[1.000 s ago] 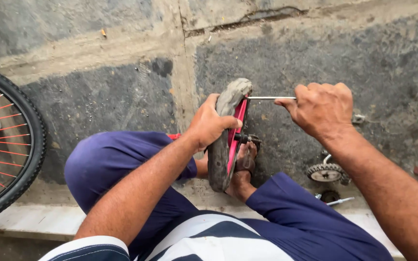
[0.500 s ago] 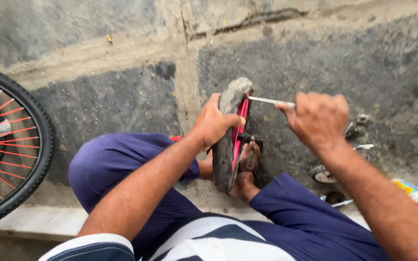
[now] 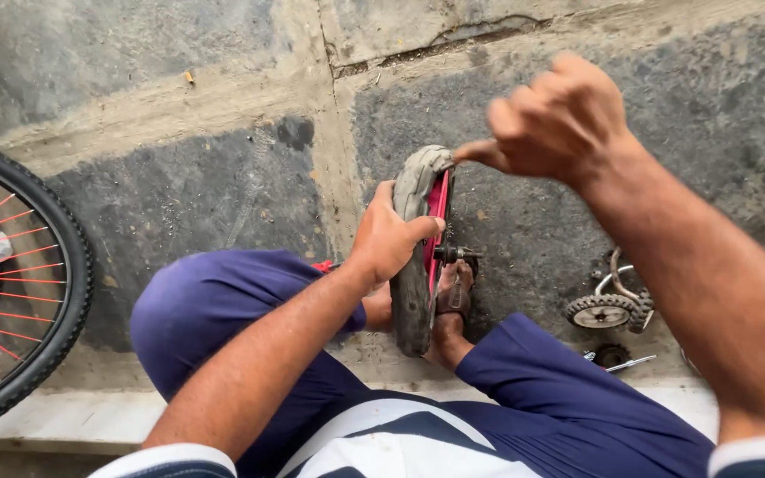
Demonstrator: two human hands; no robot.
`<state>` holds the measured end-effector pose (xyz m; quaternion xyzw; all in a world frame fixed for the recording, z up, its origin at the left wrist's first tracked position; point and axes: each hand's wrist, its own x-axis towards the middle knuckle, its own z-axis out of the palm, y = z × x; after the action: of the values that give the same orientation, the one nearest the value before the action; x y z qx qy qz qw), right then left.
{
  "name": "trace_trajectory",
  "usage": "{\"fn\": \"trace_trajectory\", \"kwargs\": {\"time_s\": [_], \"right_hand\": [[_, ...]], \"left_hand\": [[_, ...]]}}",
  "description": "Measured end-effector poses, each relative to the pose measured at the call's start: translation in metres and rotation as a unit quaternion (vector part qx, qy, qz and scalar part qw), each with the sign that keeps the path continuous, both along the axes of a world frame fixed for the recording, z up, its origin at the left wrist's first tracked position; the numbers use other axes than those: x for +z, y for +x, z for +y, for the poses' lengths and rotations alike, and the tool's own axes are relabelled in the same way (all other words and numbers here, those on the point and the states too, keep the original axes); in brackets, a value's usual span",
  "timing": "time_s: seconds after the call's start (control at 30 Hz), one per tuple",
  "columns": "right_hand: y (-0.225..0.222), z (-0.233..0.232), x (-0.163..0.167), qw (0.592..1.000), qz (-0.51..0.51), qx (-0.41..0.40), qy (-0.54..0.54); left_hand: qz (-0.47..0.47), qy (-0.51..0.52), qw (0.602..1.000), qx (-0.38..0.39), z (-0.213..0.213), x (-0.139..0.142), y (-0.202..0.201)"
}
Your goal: The person uses a screwdriver to pry the tire off a pink bicycle rim, then removes the rim from the hub. They proceed to remove the spokes from the hub and place them on the floor.
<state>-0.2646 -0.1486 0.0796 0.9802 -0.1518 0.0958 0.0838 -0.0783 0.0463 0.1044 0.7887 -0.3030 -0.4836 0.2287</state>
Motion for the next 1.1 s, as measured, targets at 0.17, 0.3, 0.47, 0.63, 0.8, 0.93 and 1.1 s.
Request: {"fn": "trace_trajectory", "kwargs": {"time_s": [0.17,0.3,0.47,0.63,0.8,0.93,1.1], "right_hand": [[0.054,-0.037,0.009,0.967,-0.166,0.124,-0.15],[0.075,-0.043,-0.006,0.862,-0.498,0.041,0.078],[0.077,-0.026,-0.049,0.451,-0.584,-0.138,0.66],[0.152,-0.032,-0.048,0.822,-0.289,-0.11,0.478],[0.206,-0.019,-0.034,0.668,-0.208,-0.152,0.698],[0.231,-0.014,-0.055,0.697,-0.068,-0.163,0.695],[0.277,0.031,-0.095,0.821,0.097,-0.144,0.545]], "left_hand": [[0.081,-0.025,0.994,0.069,0.002,-0.002,-0.001],[0.099,-0.026,0.992,0.079,0.003,-0.003,0.0],[0.093,-0.028,0.994,0.055,0.007,-0.003,-0.003],[0.192,-0.045,0.968,0.153,0.013,-0.003,-0.024],[0.306,-0.042,0.92,0.241,0.02,-0.005,-0.025],[0.314,-0.045,0.919,0.236,0.029,-0.014,-0.024],[0.33,-0.026,0.913,0.238,0.039,-0.019,-0.023]]}}
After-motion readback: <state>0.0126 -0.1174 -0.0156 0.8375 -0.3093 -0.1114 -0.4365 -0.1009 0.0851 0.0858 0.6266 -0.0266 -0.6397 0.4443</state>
